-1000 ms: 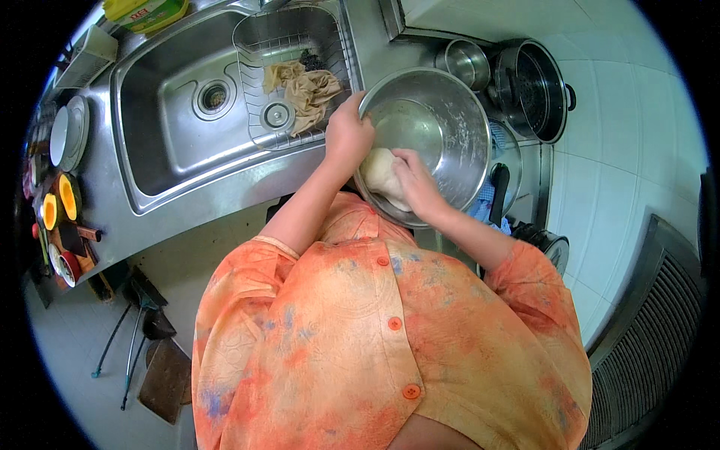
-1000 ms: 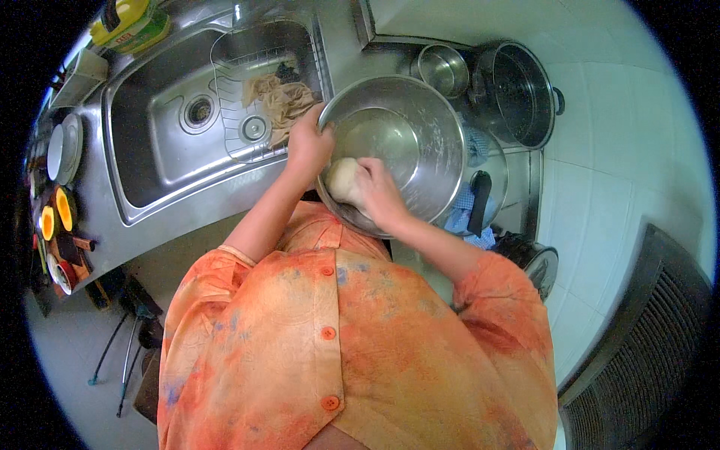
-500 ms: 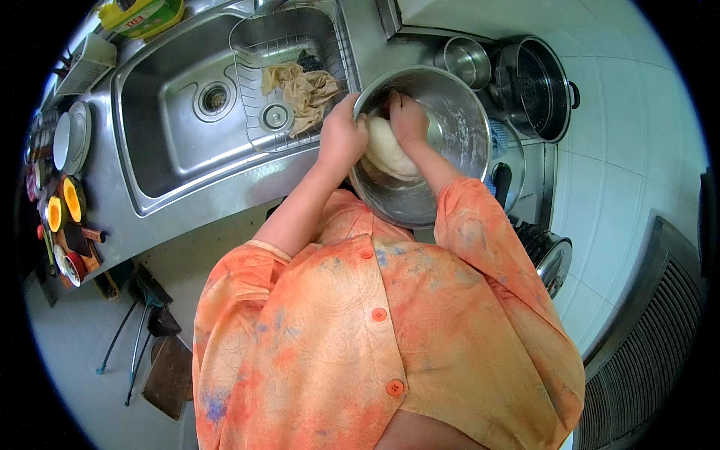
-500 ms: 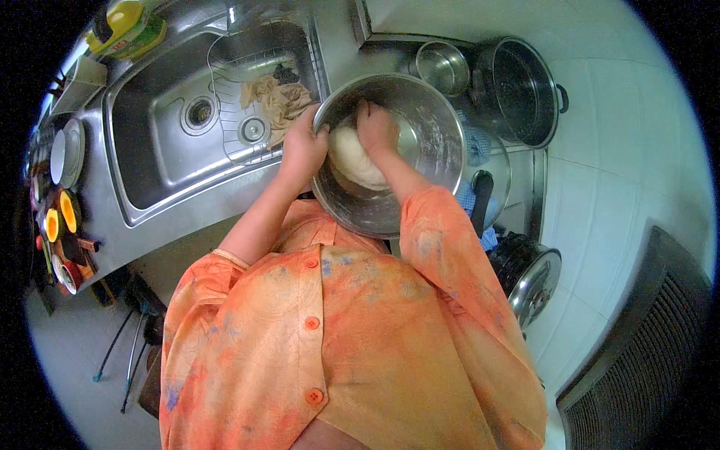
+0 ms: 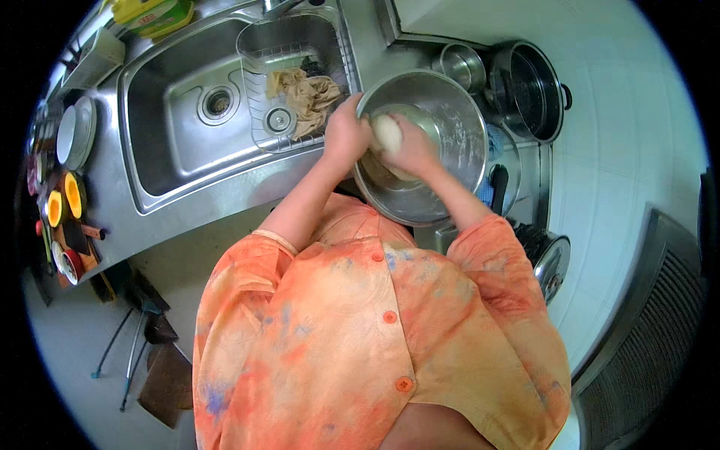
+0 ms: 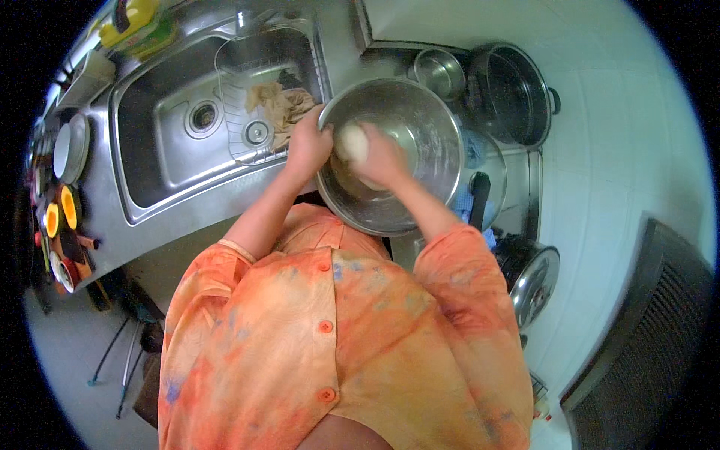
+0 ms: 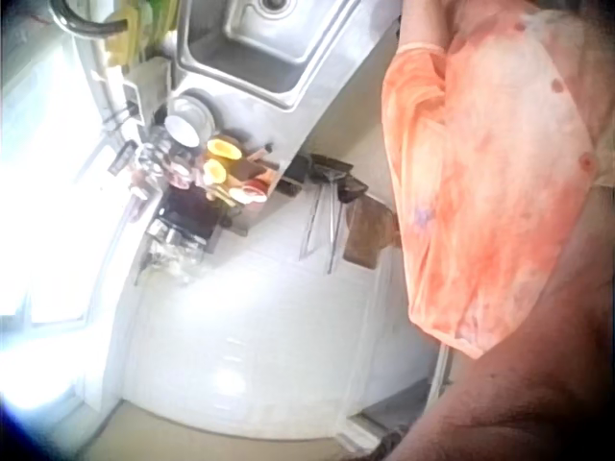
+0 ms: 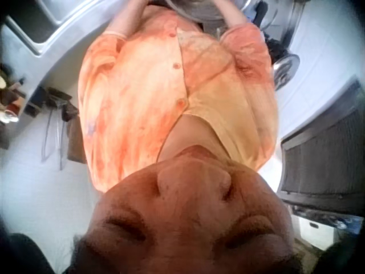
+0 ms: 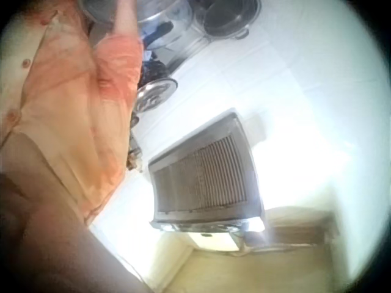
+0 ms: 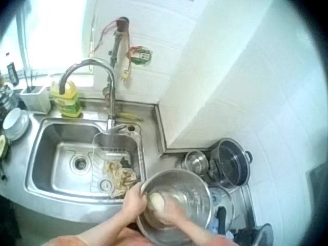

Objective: The person kneads a ball of dough by hand inside a metal mixing bowl. They repeatedly press, fold, and turn the dough using both hands to develop its texture.

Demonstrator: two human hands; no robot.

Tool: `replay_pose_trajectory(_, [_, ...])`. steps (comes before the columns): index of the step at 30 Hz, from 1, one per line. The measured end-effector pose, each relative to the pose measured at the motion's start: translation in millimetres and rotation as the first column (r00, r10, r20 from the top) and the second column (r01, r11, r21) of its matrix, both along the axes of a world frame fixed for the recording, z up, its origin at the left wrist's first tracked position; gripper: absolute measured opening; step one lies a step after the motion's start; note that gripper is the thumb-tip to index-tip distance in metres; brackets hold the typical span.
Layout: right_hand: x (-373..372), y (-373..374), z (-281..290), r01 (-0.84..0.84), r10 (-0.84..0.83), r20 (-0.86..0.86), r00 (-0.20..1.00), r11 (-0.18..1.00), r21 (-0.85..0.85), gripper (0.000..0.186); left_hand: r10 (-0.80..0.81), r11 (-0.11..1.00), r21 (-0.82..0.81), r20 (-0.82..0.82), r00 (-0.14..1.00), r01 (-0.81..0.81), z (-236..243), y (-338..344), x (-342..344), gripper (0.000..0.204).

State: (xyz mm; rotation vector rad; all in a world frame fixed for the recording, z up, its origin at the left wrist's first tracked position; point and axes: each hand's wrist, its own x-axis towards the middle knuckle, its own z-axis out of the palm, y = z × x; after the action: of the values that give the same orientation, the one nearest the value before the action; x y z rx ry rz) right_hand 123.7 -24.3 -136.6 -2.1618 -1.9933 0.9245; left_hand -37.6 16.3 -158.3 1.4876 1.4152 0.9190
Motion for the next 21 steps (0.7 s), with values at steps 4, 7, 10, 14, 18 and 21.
replay_pose_trajectory(4, [40, -12, -2, 0.419, -0.557, -0.648, 0.519, 0.827, -0.376, 0.082, -0.081, 0.985, -0.153, 0.012, 0.997, 0.082, 10, 5, -3, 0.038])
replay_pose_trajectory(7, [42, -23, 14, 0.420, -0.701, -0.631, 0.333, 0.709, -0.566, 0.072, -0.056, 0.994, -0.093, 0.022, 0.998, 0.058, 4, 3, -2, 0.038])
replay_pose_trajectory(10, [61, -33, -28, 0.349, -0.340, -0.139, 0.930, 0.936, 0.043, 0.072, -0.046, 0.996, -0.072, 0.005, 0.999, 0.046, 3, 2, -1, 0.038])
replay_pose_trajectory(14, [40, -19, -27, 0.307, -0.211, -0.316, 0.925, 0.904, 0.298, 0.063, -0.074, 0.993, -0.091, 0.025, 0.997, 0.076, 6, 2, -2, 0.038])
replay_pose_trajectory(18, [3, 2, -28, 0.121, -0.183, 0.158, 0.970, 0.934, 0.337, 0.043, -0.092, 0.993, -0.076, 0.013, 0.996, 0.093, 0, 3, -2, 0.038])
replay_pose_trajectory(21, [1, 14, -42, 0.108, -0.199, 0.264, 0.944, 0.940, 0.323, 0.037, -0.100, 0.993, -0.068, -0.016, 0.995, 0.099, 5, 3, -6, 0.039])
